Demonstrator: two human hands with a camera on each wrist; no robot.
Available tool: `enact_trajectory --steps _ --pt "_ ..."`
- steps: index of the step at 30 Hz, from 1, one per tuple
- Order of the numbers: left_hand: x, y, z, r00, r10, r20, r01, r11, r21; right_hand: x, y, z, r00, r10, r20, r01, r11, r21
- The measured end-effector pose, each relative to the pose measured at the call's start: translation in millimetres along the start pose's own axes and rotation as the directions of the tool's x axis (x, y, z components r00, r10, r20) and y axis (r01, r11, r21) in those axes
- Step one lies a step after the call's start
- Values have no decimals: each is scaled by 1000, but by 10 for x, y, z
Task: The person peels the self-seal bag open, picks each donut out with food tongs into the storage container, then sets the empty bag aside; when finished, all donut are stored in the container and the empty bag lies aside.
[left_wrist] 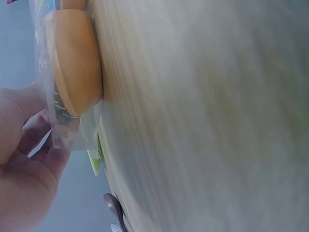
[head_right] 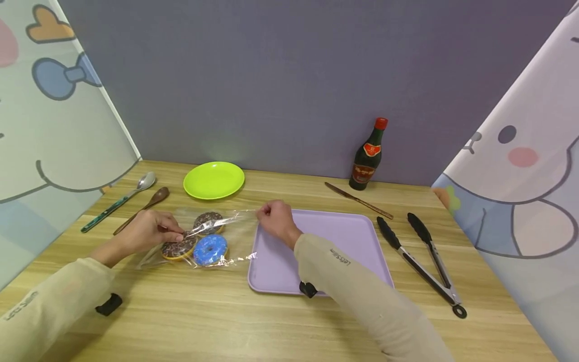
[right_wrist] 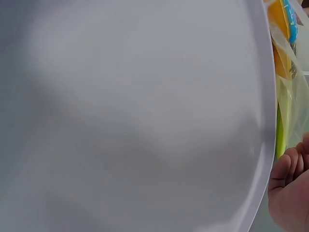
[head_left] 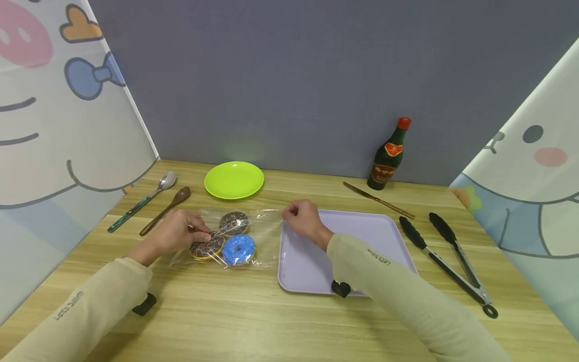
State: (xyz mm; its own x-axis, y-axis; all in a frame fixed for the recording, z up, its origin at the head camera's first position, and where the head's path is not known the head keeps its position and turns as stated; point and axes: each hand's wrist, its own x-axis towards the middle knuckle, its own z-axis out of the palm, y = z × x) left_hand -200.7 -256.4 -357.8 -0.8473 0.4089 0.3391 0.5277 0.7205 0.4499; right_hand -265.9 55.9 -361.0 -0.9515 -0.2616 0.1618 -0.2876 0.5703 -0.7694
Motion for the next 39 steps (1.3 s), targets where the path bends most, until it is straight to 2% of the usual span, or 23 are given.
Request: enact_trajectory --steps 4,7,11,14,20,25,31,35,39 --pt "-14 10 -6 1000 -12 -3 12 1000 -7 -34 43 -39 999 -42 -14 41 998 -39" --pt "-21 13 0 1000 -30 -2 30 999 -35 -81 77 -77 991 -129 -33 125 988 -93" --pt "-39 14 -7 998 -63 13 64 995 -76 -185 85 -119 952 -305 4 301 940 -157" --pt "-50 10 -19 999 -53 13 54 996 -74 -273 60 -138 920 -384 78 392 902 -181" --pt "-36 20 -21 1000 20 -7 -20 999 -30 -362 32 -135 873 -444 201 483 845 -231" --pt "-7 62 8 999 12 31 -11 1000 -12 -389 37 -124 850 -459 260 519 813 -264" --pt "19 86 25 999 32 15 -32 999 43 -398 68 -98 801 -524 289 595 749 -291" --pt "42 75 30 998 60 13 -61 997 45 -403 81 -90 787 -539 301 614 734 -291" --pt "60 59 35 998 55 18 -56 997 48 -407 83 -79 772 -552 315 631 721 -285"
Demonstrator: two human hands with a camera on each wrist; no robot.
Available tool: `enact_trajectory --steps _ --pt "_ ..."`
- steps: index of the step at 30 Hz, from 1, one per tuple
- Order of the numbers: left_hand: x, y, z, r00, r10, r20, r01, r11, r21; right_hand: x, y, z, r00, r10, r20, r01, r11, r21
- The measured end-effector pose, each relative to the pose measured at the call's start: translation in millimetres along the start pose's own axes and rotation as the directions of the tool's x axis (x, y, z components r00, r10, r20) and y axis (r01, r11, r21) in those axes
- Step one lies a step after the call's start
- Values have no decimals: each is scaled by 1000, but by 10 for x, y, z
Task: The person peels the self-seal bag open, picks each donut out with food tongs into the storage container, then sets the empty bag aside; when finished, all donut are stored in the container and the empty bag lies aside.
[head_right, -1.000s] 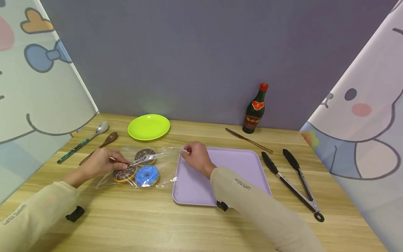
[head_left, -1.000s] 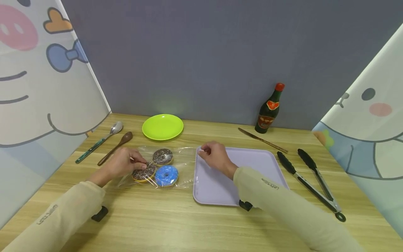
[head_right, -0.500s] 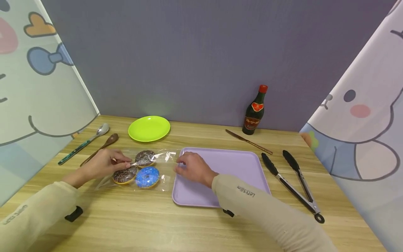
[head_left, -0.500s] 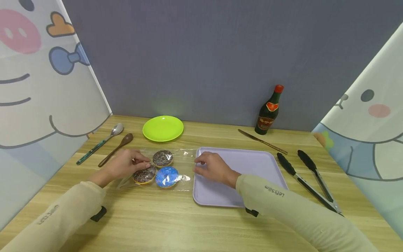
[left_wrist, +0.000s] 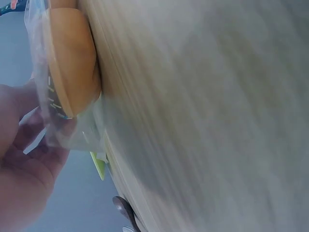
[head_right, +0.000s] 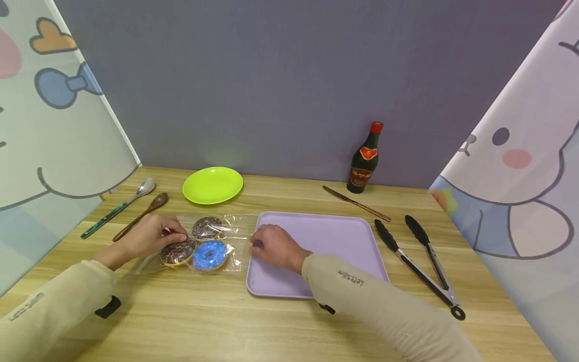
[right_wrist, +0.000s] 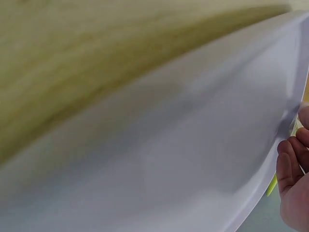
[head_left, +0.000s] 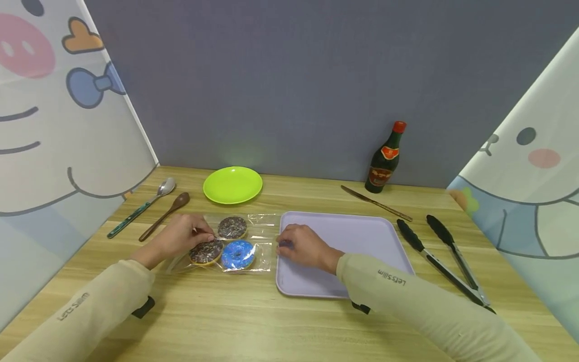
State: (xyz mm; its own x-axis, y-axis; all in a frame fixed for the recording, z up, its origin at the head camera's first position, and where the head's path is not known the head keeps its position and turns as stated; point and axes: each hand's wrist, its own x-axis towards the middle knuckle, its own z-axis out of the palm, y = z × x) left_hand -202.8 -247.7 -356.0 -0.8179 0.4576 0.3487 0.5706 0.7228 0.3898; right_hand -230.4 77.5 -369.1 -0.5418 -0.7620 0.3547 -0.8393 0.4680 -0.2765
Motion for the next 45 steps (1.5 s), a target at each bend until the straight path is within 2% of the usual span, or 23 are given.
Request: enact_trajectory --steps 6,16,21,26,30,34,40,45 --pt "1 4 -6 1000 1 16 -1 1000 7 1 -14 1 1000 4 19 -5 1000 12" --pt "12 10 -8 999 39 31 -40 999 2 -13 -22 10 1000 6 14 -6 1000 8" --pt "-24 -30 4 1000 -1 19 2 998 -64 -27 -1 24 1000 -23 8 23 1000 -7" --pt "-59 -96 26 999 -34 -8 33 991 -132 -59 -20 23 999 -20 43 21 1000 -21" --pt "-91 -120 7 997 -75 -23 70 985 -159 -97 -47 29 998 -5 68 7 999 -34" --pt "-104 -127 -9 993 -121 -14 116 978 -174 -148 -94 -6 998 -11 57 14 999 -49" --pt "-105 -113 -14 990 -139 -16 134 975 -177 -354 -104 -159 1000 6 11 -5 999 -49" --pt "-123 -113 -37 989 -143 -27 137 977 -165 -741 64 -365 997 37 -69 -40 998 -45"
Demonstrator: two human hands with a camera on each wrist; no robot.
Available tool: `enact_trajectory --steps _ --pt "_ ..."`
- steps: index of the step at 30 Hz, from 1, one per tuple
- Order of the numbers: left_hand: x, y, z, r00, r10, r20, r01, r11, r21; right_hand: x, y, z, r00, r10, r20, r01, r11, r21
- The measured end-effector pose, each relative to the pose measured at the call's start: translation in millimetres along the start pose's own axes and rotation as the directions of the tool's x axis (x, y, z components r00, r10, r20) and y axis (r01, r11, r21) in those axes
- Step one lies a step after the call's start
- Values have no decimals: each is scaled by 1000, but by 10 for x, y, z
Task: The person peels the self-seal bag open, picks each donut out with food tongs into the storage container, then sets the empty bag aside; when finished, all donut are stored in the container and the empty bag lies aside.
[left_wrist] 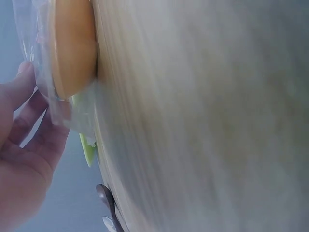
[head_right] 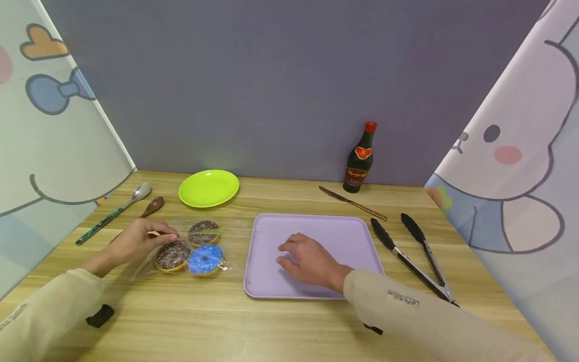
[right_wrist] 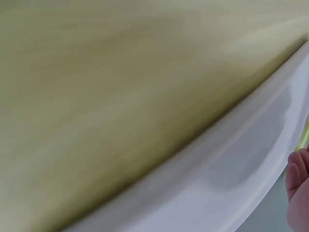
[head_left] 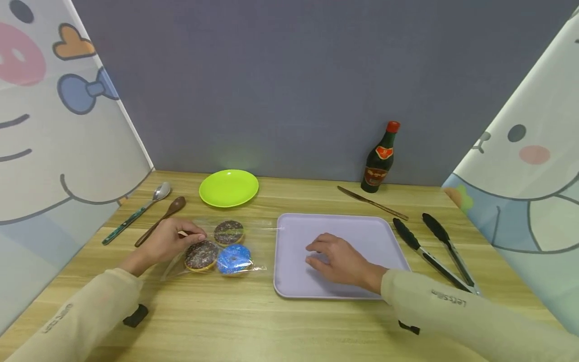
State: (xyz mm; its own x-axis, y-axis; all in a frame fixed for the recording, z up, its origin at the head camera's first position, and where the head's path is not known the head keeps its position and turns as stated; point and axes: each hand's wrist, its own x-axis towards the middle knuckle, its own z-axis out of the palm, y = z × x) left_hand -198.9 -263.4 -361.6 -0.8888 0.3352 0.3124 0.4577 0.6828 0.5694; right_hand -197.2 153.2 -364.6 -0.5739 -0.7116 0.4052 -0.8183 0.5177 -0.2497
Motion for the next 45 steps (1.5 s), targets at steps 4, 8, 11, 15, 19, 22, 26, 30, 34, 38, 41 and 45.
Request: enact_trajectory --steps 4,8,11,15,19,22,26,30,34,38,41,45 --pt "14 -8 1 1000 3 3 -3 1000 8 -437 218 -239 992 14 -126 -17 1000 -19" --pt "14 -28 -25 1000 7 11 -8 1000 11 -910 402 -531 971 44 -236 -59 997 -57" --pt "-5 -39 -50 1000 5 12 -5 1000 13 -1263 502 -757 954 104 -280 -145 981 -129" --pt "-22 -42 -54 1000 27 1 -27 999 20 -1683 632 -998 922 214 -323 -295 928 -227" --pt "-57 -48 -69 998 57 -22 -56 998 37 -1969 764 -1113 877 356 -323 -449 848 -283" --pt "-69 -47 -74 997 68 -34 -66 997 51 -2112 836 -1147 825 482 -293 -557 781 -282" --pt "-56 -39 -70 997 67 -34 -65 996 63 -2191 894 -1149 758 612 -223 -652 709 -270" --pt "-38 -33 -53 998 56 -26 -54 996 65 -2169 928 -1134 712 689 -133 -694 663 -280" --pt "-52 -38 -51 998 51 -30 -49 997 68 -2084 986 -1104 680 730 -67 -712 636 -298" --pt "-56 -36 -49 998 55 -28 -52 996 69 -2021 1034 -1073 659 750 -54 -726 616 -307" --pt "-54 -34 -47 998 53 -21 -52 996 67 -1994 1061 -1050 660 748 -66 -726 614 -311" --pt "-47 -33 -46 999 48 -13 -47 997 62 -1975 1093 -1023 665 742 -83 -725 615 -311"
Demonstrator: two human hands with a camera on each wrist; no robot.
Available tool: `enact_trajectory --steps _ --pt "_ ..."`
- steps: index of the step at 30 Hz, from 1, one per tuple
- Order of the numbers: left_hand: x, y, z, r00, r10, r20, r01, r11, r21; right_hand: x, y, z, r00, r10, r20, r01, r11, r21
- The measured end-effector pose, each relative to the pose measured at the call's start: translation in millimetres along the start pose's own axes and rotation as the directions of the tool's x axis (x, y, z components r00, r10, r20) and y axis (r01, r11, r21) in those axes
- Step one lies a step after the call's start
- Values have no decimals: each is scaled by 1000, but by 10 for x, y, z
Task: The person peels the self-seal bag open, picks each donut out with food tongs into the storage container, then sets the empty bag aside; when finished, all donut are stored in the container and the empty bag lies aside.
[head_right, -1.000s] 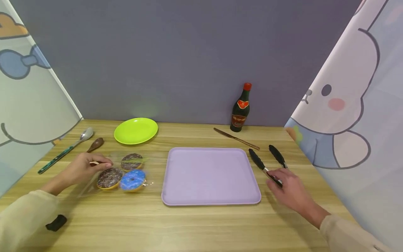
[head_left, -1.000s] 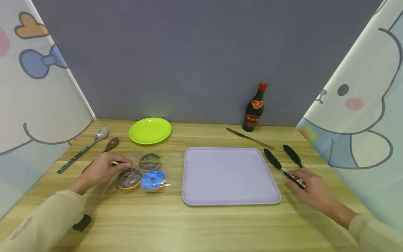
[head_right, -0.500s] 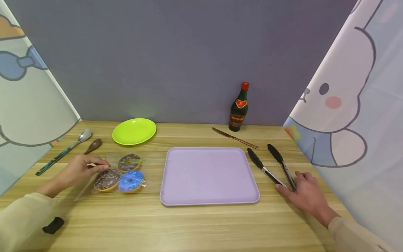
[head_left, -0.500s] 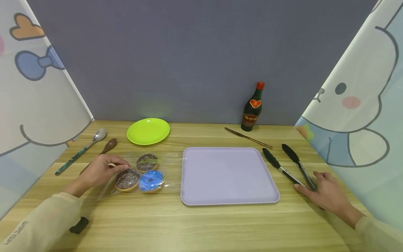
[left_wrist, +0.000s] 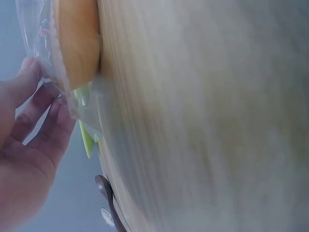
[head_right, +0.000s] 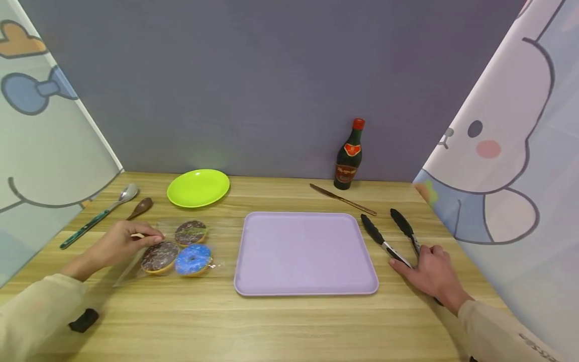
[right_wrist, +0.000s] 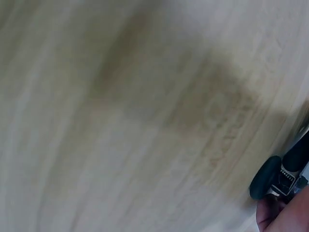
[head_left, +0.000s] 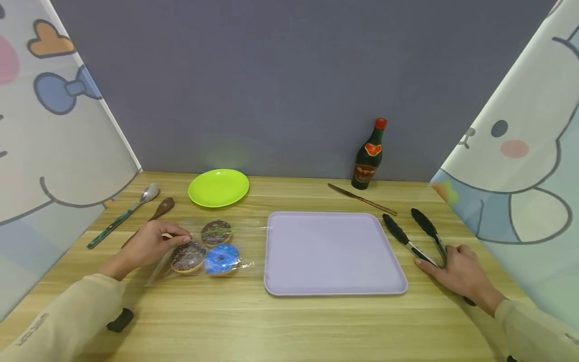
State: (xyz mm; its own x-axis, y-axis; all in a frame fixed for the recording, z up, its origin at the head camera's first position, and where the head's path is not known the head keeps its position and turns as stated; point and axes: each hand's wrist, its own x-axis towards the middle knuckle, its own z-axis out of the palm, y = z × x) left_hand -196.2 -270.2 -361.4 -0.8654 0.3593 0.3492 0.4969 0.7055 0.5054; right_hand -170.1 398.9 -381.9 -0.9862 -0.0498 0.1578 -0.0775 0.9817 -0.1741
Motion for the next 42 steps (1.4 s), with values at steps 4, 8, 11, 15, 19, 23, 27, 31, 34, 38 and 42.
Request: enact_trajectory --steps 4,8,11,15,19,23,27,31,34,38,42 --pt "11 8 6 1000 -7 3 7 1000 -3 17 14 3 1000 11 -1 -11 1000 11" --pt "9 18 12 1000 -16 6 16 1000 -10 25 25 5 1000 25 -6 -24 998 50" --pt "9 24 14 1000 -25 14 25 1000 -16 15 20 1 999 36 -15 -34 996 81" --pt "10 29 16 1000 -24 14 25 999 -22 2 -17 -18 999 36 -27 -33 994 103" --pt "2 29 7 999 -30 14 30 999 -25 9 -92 -51 998 -7 -62 14 994 113" --pt "-8 28 -3 999 -39 17 40 999 -26 12 -226 -89 992 -78 -96 89 988 124" --pt "-10 25 -9 999 -37 18 37 999 -25 17 -398 -79 973 -172 -153 194 971 143" --pt "-6 18 -9 999 -35 19 36 999 -25 39 -578 -36 937 -280 -208 313 939 144" --pt "-7 13 -10 999 -41 25 42 999 -25 53 -713 -24 917 -339 -212 373 916 149" --pt "-8 6 -8 999 -47 27 48 999 -23 74 -867 -24 902 -389 -186 418 896 150" --pt "-6 4 -14 998 -54 31 55 998 -28 114 -997 -10 881 -445 -160 467 872 147"
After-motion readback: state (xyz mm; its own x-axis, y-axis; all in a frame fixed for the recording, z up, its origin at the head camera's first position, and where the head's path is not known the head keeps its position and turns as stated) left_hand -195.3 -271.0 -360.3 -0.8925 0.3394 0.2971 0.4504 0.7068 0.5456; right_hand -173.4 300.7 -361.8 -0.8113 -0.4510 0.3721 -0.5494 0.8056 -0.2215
